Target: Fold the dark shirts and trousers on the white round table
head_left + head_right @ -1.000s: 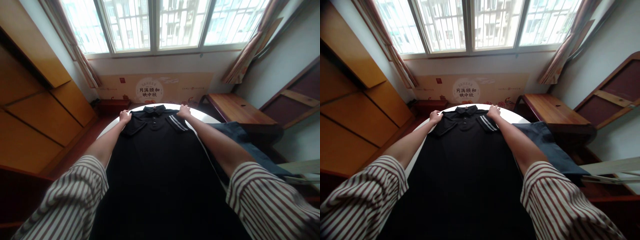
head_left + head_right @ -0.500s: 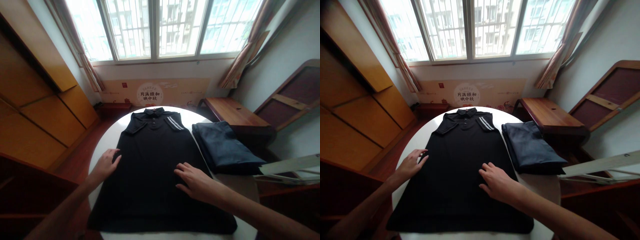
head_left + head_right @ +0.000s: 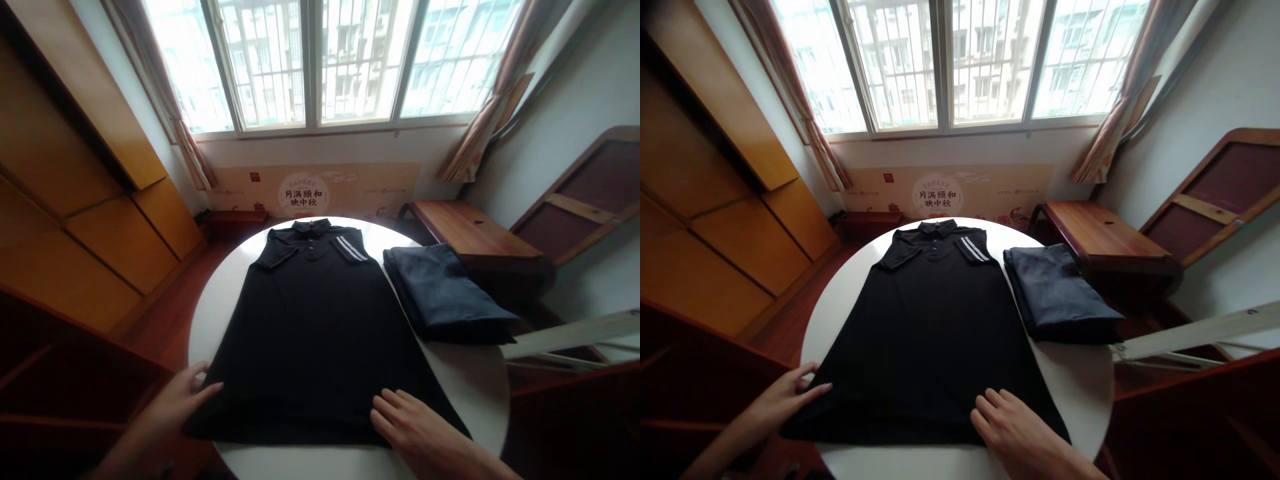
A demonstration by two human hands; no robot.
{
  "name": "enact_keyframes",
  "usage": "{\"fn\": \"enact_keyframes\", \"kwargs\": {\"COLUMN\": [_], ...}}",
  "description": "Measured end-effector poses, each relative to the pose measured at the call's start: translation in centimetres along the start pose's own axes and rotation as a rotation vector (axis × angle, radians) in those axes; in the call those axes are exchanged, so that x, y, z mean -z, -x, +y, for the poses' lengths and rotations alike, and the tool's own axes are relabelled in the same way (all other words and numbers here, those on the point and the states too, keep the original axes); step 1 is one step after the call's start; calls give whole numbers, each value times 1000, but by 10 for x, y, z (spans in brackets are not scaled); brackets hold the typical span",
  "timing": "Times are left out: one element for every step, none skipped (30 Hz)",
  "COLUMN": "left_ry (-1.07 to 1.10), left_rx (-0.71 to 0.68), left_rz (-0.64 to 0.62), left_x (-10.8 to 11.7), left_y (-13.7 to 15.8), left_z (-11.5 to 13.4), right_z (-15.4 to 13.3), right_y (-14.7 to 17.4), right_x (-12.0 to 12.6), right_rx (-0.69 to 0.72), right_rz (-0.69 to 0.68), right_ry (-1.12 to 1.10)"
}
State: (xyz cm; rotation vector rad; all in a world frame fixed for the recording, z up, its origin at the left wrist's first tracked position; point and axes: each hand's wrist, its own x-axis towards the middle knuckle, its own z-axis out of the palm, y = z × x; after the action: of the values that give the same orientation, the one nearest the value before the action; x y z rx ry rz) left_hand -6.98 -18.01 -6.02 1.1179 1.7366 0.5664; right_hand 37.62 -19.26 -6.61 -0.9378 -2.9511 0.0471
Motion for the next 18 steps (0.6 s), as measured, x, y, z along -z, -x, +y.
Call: {"fn": "enact_keyframes", "kwargs": {"left_ry": [30,54,75,92,107,119,130,142,156,171,185,194,195,184,164,139,109,80], "left_rx": [22,33,35,33,28,26,23,22,22,24,24,18,0,-29,-74,-126,-178,-224], "left_rz": [-16,-33,-45,-55,-58,-60,-62,-69,-76,-83,-83,-78,-58,-27,13,56,101,145], "left_x": [2,3,3,3,3,2,0,-1,-3,-5,-7,-10,-12,-15,-18,-22,-26,-30], "left_y": [2,3,5,6,7,8,9,10,11,13,15,17,20,23,26,30,34,38], "left_z": [-2,-4,-5,-5,-6,-6,-7,-7,-7,-7,-7,-6,-4,-3,-1,0,2,2], "right_z": [0,0,1,3,7,13,20,29,39,48,58,67,74,80,85,89,93,96], "right_y": [1,1,0,-3,-9,-17,-29,-46,-68,-94,-125,-158,-195,-232,-268,-303,-335,-364], "right_x": [3,8,15,24,34,43,53,61,69,75,79,82,84,85,86,85,84,83], "right_rx": [-8,-19,-37,-55,-65,-66,-64,-52,-40,-35,-28,-31,-71,-151,-202,-235,-273,-318], "right_rz": [-20,-44,-69,-95,-121,-141,-147,-144,-111,-62,-34,-20,4,37,66,86,96,108], "right_ry": [-23,-56,-95,-141,-196,-253,-302,-337,-351,-343,-338,-346,-357,-372,-372,-371,-369,-362]}}
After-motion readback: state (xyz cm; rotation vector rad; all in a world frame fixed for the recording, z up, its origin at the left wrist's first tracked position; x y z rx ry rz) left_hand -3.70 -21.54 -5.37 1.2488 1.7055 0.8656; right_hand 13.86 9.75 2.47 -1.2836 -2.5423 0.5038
